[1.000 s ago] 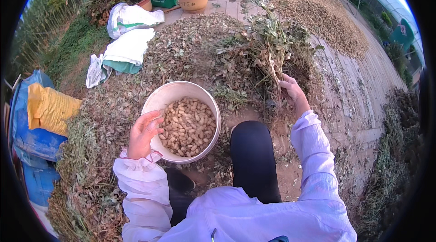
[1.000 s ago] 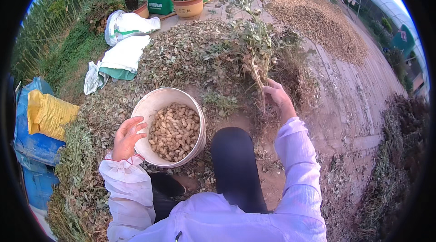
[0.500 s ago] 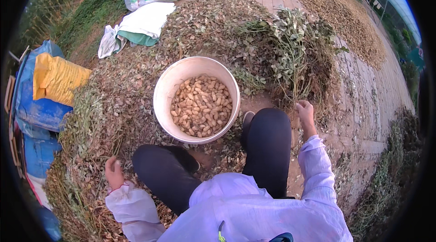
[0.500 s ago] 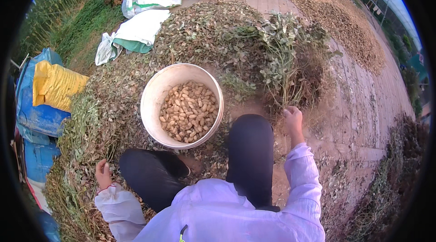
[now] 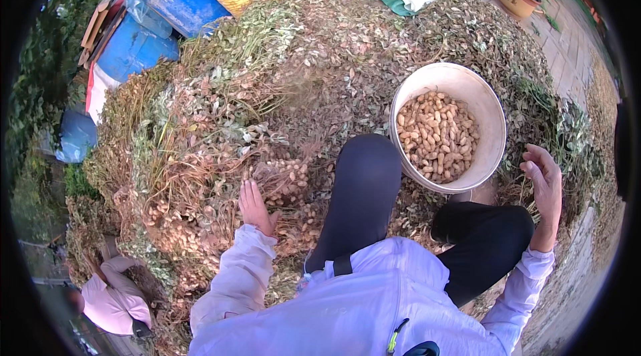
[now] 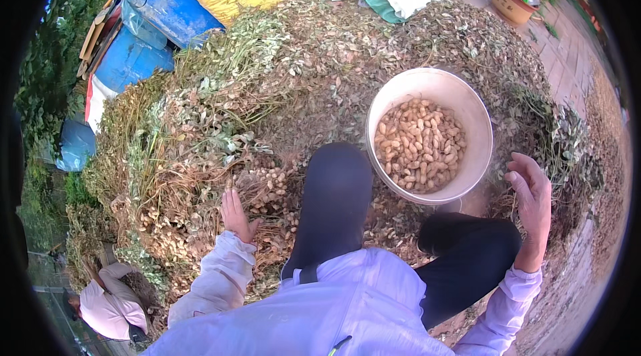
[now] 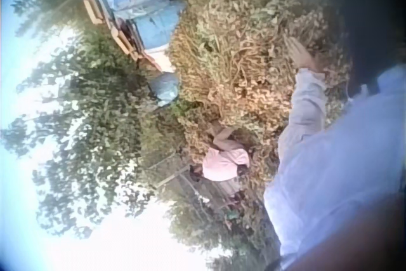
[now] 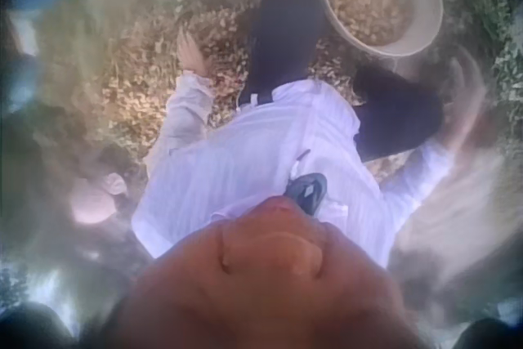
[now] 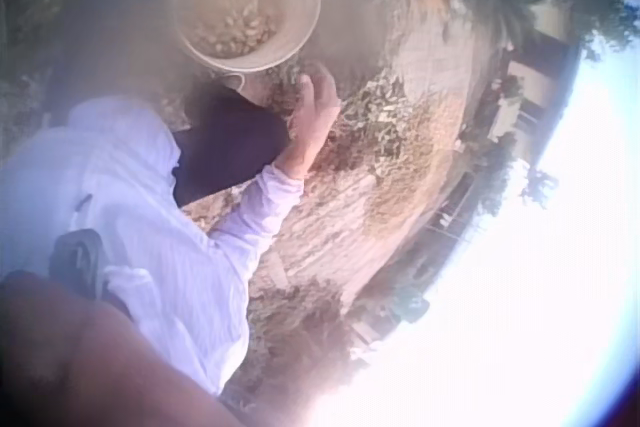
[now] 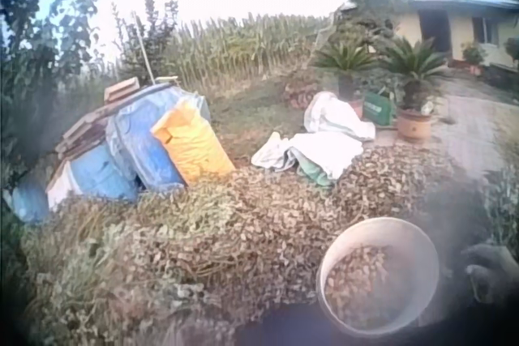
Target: The person sits on the ground and removes peanuts from their pods by hand, placing the shelled nuts into a white bucket. The person repeatedly picks up dried peanut stalks, strips the pods, and discards the empty stems.
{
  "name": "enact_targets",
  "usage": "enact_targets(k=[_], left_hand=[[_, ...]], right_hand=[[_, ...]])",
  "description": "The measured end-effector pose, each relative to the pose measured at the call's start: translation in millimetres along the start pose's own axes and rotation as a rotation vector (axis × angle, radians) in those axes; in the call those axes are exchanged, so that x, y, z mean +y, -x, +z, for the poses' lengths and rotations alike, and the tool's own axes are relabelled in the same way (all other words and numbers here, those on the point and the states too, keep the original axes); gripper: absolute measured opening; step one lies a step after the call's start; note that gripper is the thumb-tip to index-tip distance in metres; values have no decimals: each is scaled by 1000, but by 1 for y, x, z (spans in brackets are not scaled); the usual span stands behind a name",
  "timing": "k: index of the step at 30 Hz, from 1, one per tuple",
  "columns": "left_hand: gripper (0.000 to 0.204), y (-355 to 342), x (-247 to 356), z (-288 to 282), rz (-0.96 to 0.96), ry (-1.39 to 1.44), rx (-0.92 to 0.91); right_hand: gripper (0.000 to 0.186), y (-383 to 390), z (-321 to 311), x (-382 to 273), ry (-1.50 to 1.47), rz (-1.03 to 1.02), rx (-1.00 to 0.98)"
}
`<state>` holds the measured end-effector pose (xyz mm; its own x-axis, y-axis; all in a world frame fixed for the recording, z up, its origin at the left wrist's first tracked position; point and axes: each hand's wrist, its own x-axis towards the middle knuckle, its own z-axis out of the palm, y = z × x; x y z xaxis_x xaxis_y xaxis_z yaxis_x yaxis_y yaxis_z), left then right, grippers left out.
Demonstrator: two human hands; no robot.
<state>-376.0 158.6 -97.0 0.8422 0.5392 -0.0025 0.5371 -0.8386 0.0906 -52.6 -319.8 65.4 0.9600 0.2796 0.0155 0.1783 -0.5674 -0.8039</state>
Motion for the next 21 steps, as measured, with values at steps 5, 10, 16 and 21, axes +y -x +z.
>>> enact_targets(k=[5, 10, 16, 21], left_hand=[[58, -63, -30, 38, 78, -205, -110], [28, -110, -45, 31, -50, 127, 143], [26, -161, -1, -71, -155, 261, 577], [26, -254, 70, -147, 39, 344, 802]], right_hand=[[32, -7, 40, -39, 117, -156, -220], [32, -9, 50, -10, 162, -137, -280], [30, -21, 59, -6, 201, -148, -323], [30, -27, 66, -11, 303, -188, -318]])
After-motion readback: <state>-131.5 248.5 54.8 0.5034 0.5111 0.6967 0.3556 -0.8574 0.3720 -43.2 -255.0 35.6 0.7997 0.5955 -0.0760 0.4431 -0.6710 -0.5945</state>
